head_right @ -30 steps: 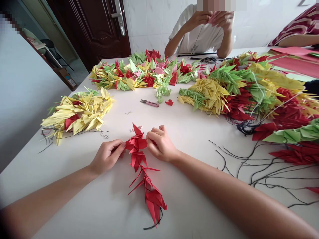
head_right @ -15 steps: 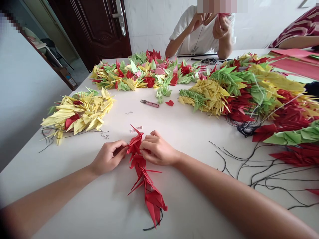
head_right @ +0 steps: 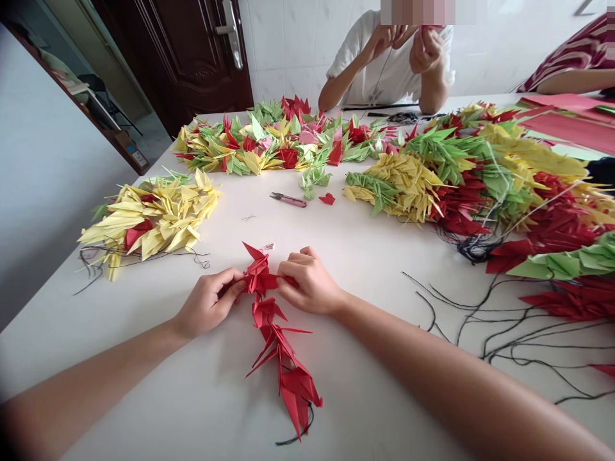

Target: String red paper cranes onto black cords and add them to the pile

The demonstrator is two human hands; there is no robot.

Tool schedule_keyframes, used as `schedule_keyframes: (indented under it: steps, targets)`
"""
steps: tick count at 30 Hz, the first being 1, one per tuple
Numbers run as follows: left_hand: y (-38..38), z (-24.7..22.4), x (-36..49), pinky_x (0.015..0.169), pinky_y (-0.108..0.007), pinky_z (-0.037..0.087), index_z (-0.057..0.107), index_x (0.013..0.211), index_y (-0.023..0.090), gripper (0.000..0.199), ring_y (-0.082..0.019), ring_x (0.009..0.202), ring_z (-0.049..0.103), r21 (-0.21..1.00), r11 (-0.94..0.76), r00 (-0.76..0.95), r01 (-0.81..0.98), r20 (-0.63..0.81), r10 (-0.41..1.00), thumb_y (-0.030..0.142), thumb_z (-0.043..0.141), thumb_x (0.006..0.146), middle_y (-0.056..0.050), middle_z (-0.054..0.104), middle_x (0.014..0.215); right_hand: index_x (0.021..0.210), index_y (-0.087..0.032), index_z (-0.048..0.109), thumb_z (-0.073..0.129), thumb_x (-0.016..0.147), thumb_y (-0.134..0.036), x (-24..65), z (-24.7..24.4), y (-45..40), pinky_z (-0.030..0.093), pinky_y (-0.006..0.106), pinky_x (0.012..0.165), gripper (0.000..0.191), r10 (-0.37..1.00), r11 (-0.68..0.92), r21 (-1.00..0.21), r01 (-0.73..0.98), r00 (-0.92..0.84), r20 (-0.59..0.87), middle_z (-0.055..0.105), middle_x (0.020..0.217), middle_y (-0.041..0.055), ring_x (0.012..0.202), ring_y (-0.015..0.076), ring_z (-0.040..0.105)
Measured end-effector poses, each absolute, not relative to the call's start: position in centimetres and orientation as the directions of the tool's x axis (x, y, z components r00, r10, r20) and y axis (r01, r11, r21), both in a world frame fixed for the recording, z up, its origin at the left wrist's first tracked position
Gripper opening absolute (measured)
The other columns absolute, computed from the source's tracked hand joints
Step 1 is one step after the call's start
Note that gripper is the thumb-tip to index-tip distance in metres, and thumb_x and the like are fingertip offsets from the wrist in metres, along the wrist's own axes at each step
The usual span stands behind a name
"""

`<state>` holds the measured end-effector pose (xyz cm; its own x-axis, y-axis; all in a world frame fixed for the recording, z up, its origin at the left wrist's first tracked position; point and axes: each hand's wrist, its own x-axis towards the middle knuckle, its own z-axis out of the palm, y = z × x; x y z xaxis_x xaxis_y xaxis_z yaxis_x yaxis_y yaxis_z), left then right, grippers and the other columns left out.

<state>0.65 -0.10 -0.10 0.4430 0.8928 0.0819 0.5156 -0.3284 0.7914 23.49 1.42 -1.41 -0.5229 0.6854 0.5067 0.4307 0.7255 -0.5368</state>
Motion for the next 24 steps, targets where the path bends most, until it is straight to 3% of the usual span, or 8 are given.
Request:
schedule_keyframes:
  steps: [4,7,9,12,15,18,24]
  targets:
    - [0.0,0.0,0.6,0.053,-0.02,0.035,0.058,0.082,0.016,0.023,-0.009,0.055,0.043,0.835,-0.336,0.475,0.435,0.105,0.874,0.028,0.042,0.094,0.002,0.055,0.064,0.076,-0.02,0.047,0.036,0.09,-0.02,23.8,-1.2,1.6,0.036,0.033,0.073,0.018,0.747,0.656,-0.657,0.371,-0.445,0.494,0.053,0.067,-0.0014,0.061,0.012,0.047]
    - [0.0,0.0,0.6,0.054,-0.02,0.038,0.06,0.088,0.016,0.023,-0.009,0.056,0.046,0.858,-0.36,0.53,0.367,0.125,0.839,0.026,0.041,0.095,0.001,0.058,0.067,0.102,-0.022,0.054,0.043,0.089,-0.018,23.8,-1.0,1.7,0.04,0.034,0.077,0.018,0.792,0.609,-0.69,0.391,-0.334,0.51,0.059,0.087,0.0038,0.081,0.0158,0.054]
    - [0.0,0.0,0.6,0.055,-0.02,0.04,0.061,0.094,0.016,0.022,-0.009,0.057,0.047,0.86,-0.389,0.565,0.329,0.151,0.811,0.024,0.041,0.096,0.001,0.059,0.068,0.116,-0.024,0.055,0.048,0.085,-0.018,23.8,-0.8,1.7,0.04,0.037,0.083,0.032,0.741,0.668,-0.628,0.399,-0.431,0.515,0.058,0.107,0.0083,0.097,0.0197,0.052]
    - [-0.1,-0.1,0.5,0.057,-0.019,0.041,0.061,0.095,0.016,0.022,-0.009,0.057,0.048,0.856,-0.431,0.613,0.284,0.184,0.768,0.023,0.041,0.096,0.001,0.059,0.068,0.12,-0.027,0.059,0.059,0.084,-0.028,23.7,-0.6,1.4,0.032,0.041,0.087,0.036,0.635,0.761,-0.484,0.431,-0.647,0.422,0.054,0.126,0.0094,0.11,0.0257,0.045]
    - [-0.2,-0.2,0.3,0.056,-0.02,0.04,0.06,0.094,0.016,0.021,-0.009,0.057,0.048,0.864,-0.422,0.649,0.276,0.156,0.745,0.024,0.041,0.096,0.002,0.056,0.066,0.116,-0.026,0.061,0.06,0.086,-0.032,23.5,-0.7,1.1,0.026,0.041,0.085,0.031,0.606,0.791,-0.386,0.475,-0.697,0.383,0.063,0.119,0.0072,0.11,0.027,0.043]
    - [-0.3,-0.1,0.1,0.053,-0.02,0.038,0.057,0.091,0.016,0.022,-0.009,0.055,0.044,0.888,-0.366,0.656,0.279,0.102,0.748,0.03,0.041,0.096,0.003,0.051,0.063,0.11,-0.027,0.064,0.054,0.09,-0.024,23.4,-1.1,0.9,0.022,0.04,0.081,0.022,0.628,0.778,-0.31,0.546,-0.668,0.401,0.068,0.107,0.0042,0.11,0.0264,0.044]
    - [-0.5,0.3,0.0,0.049,-0.021,0.033,0.052,0.082,0.017,0.025,-0.008,0.051,0.038,0.905,-0.327,0.626,0.271,0.093,0.774,0.035,0.04,0.096,0.004,0.046,0.06,0.104,-0.028,0.066,0.05,0.085,-0.011,23.0,-1.7,0.9,0.02,0.04,0.079,0.03,0.716,0.664,-0.248,0.705,-0.506,0.481,0.069,0.104,0.0019,0.108,0.026,0.045]
